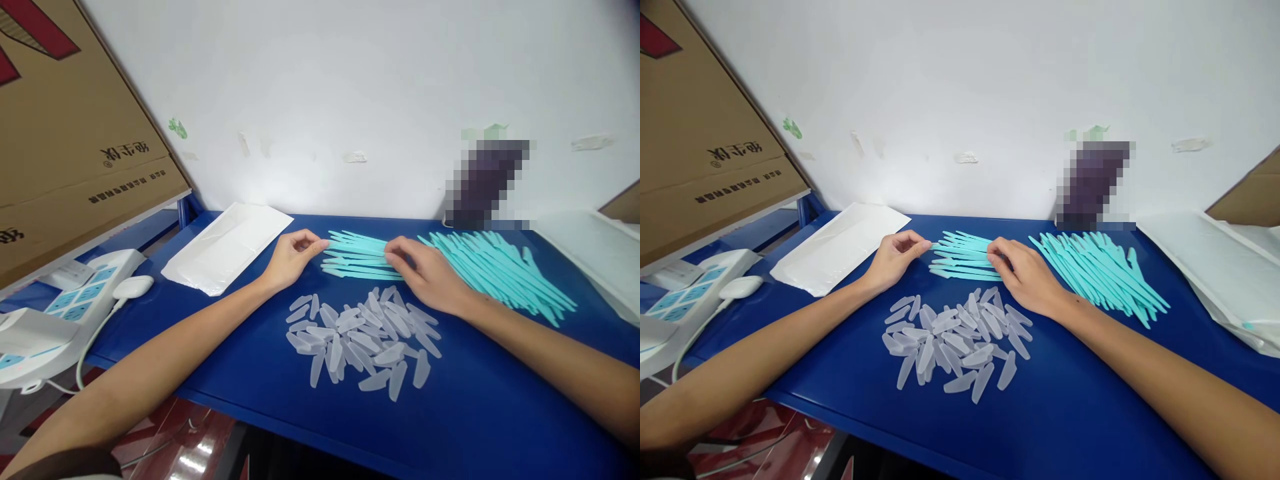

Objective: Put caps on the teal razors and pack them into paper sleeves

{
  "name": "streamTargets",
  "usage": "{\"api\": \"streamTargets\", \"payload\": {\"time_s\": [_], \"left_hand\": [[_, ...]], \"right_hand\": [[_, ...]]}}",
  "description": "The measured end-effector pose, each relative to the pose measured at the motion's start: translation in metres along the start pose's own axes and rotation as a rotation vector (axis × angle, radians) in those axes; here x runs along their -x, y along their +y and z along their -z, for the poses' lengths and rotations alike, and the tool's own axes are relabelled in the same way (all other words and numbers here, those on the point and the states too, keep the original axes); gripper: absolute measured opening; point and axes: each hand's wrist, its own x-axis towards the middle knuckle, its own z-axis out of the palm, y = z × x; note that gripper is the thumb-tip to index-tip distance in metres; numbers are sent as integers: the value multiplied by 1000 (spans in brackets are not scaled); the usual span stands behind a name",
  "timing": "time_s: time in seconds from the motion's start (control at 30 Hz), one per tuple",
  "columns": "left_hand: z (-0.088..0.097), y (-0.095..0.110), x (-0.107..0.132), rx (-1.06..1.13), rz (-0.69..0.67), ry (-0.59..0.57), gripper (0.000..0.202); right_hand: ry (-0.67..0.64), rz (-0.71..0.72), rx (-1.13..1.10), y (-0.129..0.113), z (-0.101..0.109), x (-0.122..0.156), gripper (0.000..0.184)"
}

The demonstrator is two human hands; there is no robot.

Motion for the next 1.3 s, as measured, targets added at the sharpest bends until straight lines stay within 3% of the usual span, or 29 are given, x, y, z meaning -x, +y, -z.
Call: {"api": "streamTargets", "payload": {"time_s": [0.13, 0.27, 0.37, 0.6, 0.67, 0.73, 0.8, 0.87, 0.93, 1.03, 1.2, 1.3], "left_hand": [[0, 2, 0, -26, 13, -45, 41], [2, -2, -1, -63, 20, -127, 37], [2, -4, -1, -109, 20, -159, 34], [1, -3, -1, -138, -7, -156, 29], [1, -1, 1, -195, -74, -138, 29], [5, 5, 4, -336, -240, -187, 27], [10, 15, 7, -528, -455, -351, 25], [17, 29, 10, -687, -585, -554, 24], [22, 42, 13, -762, -590, -671, 22], [22, 52, 17, -785, -573, -708, 27], [4, 43, 28, -764, -605, -714, 46], [-7, 36, 34, -718, -610, -693, 44]], "right_hand": [[32, 49, 50, 1, -1, -1, 25], [111, -72, 119, 5, -4, -3, 21], [74, -132, 156, 9, -6, -5, 13], [-21, -125, 248, 12, -9, -5, 13], [-40, -115, 240, 12, -9, -5, 15], [-51, -106, 227, 12, -9, -5, 18], [-62, -98, 211, 13, -9, -5, 21], [-62, -80, 192, 14, -9, -4, 22], [-45, -53, 163, 14, -9, -4, 22], [-2, -34, 104, 14, -8, -3, 18], [17, -113, 64, 11, -6, -2, 14], [25, -126, 70, 8, -5, -2, 14]]}}
